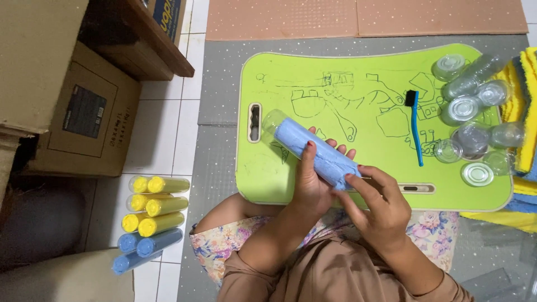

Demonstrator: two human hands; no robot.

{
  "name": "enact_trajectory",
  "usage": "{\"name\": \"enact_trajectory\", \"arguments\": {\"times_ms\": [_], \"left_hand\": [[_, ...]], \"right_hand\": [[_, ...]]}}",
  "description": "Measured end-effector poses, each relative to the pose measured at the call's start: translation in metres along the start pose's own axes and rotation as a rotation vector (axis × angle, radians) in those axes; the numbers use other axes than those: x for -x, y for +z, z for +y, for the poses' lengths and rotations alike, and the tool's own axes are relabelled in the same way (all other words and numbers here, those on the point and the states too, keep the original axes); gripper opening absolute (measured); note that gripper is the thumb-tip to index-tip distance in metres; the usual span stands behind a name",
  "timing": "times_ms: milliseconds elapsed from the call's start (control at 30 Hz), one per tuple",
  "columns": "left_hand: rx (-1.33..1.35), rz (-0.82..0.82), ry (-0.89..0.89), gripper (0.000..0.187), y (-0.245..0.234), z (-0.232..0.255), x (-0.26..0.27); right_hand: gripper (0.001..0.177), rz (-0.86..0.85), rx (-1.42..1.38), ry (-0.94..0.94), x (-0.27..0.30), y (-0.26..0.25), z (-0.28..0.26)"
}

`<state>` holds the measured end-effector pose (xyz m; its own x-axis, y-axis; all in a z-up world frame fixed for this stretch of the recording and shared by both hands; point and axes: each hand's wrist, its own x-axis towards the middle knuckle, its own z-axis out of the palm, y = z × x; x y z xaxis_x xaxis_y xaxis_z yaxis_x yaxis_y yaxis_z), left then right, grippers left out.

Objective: Folding a microfiber cloth and stuffing it into a clear plastic tube.

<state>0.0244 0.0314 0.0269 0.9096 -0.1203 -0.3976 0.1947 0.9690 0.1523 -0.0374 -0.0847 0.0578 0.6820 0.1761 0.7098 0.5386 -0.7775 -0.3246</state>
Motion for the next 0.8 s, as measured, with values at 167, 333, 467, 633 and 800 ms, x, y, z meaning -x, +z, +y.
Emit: {"name": "enact_trajectory", "arguments": {"times_ms": [167, 333, 467, 633, 800], "left_hand": [[-0.051, 0.009, 0.033, 0.059, -0.003, 0.003, -0.003], [-0.04, 0.023, 0.034, 0.058, -0.003, 0.0, -0.001], [-0.024, 0.087, -0.023, 0.045, 0.004, -0.005, 0.009], [-0.017, 0.077, -0.085, 0.041, 0.005, -0.01, 0.015], [-0.101, 0.061, -0.122, 0.044, 0.006, -0.014, 0.023]], "right_hand": [[0.023, -0.004, -0.028, 0.01, -0.001, 0.001, 0.005], [0.02, 0.019, -0.051, -0.044, 0.004, 0.005, 0.005], [0.008, 0.138, 0.046, -0.096, 0.01, 0.014, 0.003], [0.007, 0.215, 0.115, -0.152, 0.009, 0.019, 0.003], [0.012, 0.225, 0.19, -0.157, 0.009, 0.019, 0.0]]}}
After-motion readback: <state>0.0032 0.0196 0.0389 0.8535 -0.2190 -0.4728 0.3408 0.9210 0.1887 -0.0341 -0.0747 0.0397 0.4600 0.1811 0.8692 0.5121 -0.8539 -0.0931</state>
